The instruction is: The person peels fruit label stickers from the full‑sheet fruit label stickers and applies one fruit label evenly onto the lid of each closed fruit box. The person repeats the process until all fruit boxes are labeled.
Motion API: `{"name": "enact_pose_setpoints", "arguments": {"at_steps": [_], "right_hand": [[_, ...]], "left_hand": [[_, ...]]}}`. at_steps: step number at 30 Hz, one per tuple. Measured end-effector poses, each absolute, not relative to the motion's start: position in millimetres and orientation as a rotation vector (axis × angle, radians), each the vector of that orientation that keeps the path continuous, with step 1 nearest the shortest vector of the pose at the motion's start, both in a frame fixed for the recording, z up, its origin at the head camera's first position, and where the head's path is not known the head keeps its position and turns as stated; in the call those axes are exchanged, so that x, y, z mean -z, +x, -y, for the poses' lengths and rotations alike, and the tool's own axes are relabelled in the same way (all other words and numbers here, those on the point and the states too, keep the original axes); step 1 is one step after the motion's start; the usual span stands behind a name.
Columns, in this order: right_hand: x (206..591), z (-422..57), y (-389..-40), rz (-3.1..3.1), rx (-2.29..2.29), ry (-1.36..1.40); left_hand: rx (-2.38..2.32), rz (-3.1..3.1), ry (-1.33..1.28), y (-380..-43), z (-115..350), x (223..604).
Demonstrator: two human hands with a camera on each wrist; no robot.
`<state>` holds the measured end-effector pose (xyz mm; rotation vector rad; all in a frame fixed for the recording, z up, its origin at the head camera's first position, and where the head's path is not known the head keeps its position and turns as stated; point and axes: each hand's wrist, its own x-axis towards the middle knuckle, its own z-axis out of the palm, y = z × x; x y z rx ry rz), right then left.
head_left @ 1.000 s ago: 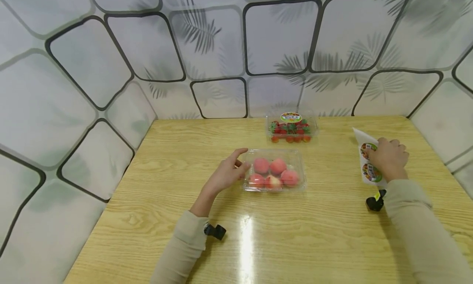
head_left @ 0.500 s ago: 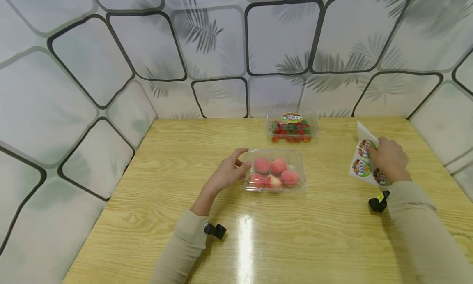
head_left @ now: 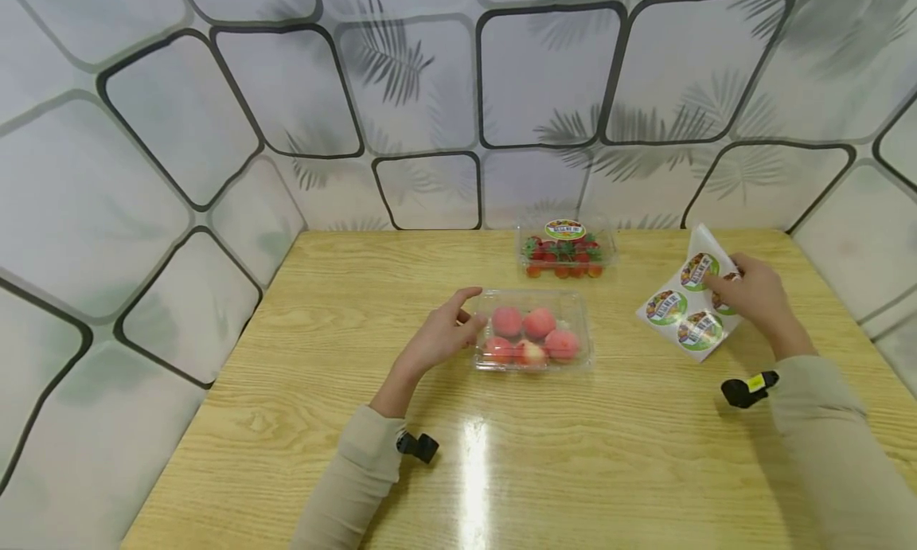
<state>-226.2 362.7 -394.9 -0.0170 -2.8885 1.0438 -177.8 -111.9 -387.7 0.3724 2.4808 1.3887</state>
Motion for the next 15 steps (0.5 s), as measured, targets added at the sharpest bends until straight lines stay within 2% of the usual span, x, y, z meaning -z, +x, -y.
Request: {"name": "enact_pose_setpoints", "arguments": {"at_steps": [15], "right_hand": [[367.6, -356.2, -209.0, 2.642, -1.760, -0.012]], "left_hand": [[-1.400, -2.468, 0.368, -177.0, 111.4, 388.1]]}}
